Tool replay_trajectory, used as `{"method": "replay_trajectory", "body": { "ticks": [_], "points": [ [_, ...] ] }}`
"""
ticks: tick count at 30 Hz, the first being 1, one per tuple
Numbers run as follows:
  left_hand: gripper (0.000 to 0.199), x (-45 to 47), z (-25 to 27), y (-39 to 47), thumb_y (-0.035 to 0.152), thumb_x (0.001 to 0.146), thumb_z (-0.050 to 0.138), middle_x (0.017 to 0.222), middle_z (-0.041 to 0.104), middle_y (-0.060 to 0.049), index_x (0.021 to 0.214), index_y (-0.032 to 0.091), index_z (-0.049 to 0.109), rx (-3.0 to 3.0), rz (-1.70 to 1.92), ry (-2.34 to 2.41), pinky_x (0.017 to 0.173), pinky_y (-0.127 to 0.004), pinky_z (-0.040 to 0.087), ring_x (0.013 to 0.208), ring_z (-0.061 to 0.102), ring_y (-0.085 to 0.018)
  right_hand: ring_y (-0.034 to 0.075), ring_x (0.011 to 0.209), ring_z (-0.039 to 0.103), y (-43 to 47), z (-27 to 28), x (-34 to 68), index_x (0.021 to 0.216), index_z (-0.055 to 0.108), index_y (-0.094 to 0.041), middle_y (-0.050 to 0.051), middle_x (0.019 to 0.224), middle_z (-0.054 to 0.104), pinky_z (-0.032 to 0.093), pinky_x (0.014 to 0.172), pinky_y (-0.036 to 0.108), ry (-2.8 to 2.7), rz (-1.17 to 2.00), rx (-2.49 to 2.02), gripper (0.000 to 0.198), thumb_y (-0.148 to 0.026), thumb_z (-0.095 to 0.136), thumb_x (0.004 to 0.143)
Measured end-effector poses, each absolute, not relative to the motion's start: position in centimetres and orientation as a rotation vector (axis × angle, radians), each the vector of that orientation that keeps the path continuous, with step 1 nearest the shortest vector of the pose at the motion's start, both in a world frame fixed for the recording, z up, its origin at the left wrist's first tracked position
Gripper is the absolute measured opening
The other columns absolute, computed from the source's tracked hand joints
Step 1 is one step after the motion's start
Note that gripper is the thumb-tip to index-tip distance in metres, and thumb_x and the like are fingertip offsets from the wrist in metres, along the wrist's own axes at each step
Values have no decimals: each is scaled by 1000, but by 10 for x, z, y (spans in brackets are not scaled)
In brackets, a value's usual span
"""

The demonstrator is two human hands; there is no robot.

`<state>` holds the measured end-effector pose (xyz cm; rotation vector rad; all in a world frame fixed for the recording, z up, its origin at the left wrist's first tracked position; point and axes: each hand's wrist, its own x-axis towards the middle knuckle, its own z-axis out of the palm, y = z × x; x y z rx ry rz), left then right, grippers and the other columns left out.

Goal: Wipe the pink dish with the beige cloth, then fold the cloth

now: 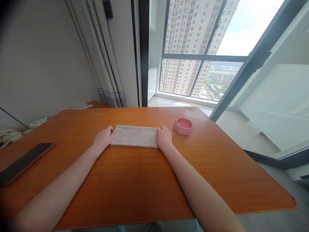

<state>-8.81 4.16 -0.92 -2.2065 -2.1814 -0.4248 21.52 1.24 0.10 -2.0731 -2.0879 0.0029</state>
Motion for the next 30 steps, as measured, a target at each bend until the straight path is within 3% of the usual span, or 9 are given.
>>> {"method": "replay_trajectory", "body": {
  "ticks": [3,6,9,13,17,21,23,26,30],
  "points": [
    [36,-79,-7,40,37,87,36,107,61,-15,111,16,55,-2274,-542,-1906,82,-36,41,100,56,-27,27,129,33,9,0,204,118,56,-17,13,141,39,24,105,42,-2146,-133,-1854,35,-17,44,86],
    [45,-65,-10,40,38,90,31,132,50,-12,129,20,47,-2605,-549,-1582,106,-41,26,126,41,-25,23,136,23,10,-7,192,134,42,-17,10,146,33,15,111,41,-2237,-10,-1706,45,-31,39,91],
    [53,-58,-19,45,46,91,25,147,33,-8,138,25,36,-2785,-407,-1637,111,-48,14,137,24,-25,26,139,18,13,-16,185,141,33,-17,11,150,27,14,111,44,-2316,157,-1779,57,-47,30,93],
    [57,-65,-31,53,51,90,23,150,26,-9,139,24,36,-2635,-324,-1975,109,-54,11,139,20,-28,30,140,11,12,-22,183,144,28,-18,12,152,18,8,111,47,-2292,233,-1956,65,-56,25,91],
    [54,-79,-29,53,45,89,28,141,41,-17,131,16,46,-2311,-557,-2120,105,-52,22,130,36,-31,33,140,9,8,-22,183,145,25,-17,17,152,15,8,109,53,-2130,223,-2136,69,-59,25,90],
    [36,-85,-19,46,44,80,42,102,64,-16,91,17,64,-2127,-527,-2233,86,-45,39,99,57,-32,33,140,10,5,-21,184,144,25,-17,17,152,16,9,109,52,-2102,206,-2150,67,-57,26,90],
    [30,-84,-16,43,44,75,47,90,66,-14,71,18,62,-2161,-432,-2286,79,-43,41,90,59,-32,33,140,10,6,-21,184,144,26,-17,17,152,17,10,109,53,-2094,199,-2153,67,-57,26,90],
    [23,-81,-15,44,40,69,51,82,65,-10,64,18,55,-2303,-462,-2320,70,-35,41,83,58,-28,34,139,12,7,-22,186,142,30,-16,17,151,20,11,108,53,-2082,190,-2122,65,-55,30,90],
    [11,-87,-15,49,29,69,46,74,60,-2,71,19,49,-2257,-1032,-2354,65,-27,40,72,54,-18,27,136,24,11,-21,194,132,44,-16,14,144,35,14,109,52,-2111,166,-1938,47,-37,36,90]
  ]
}}
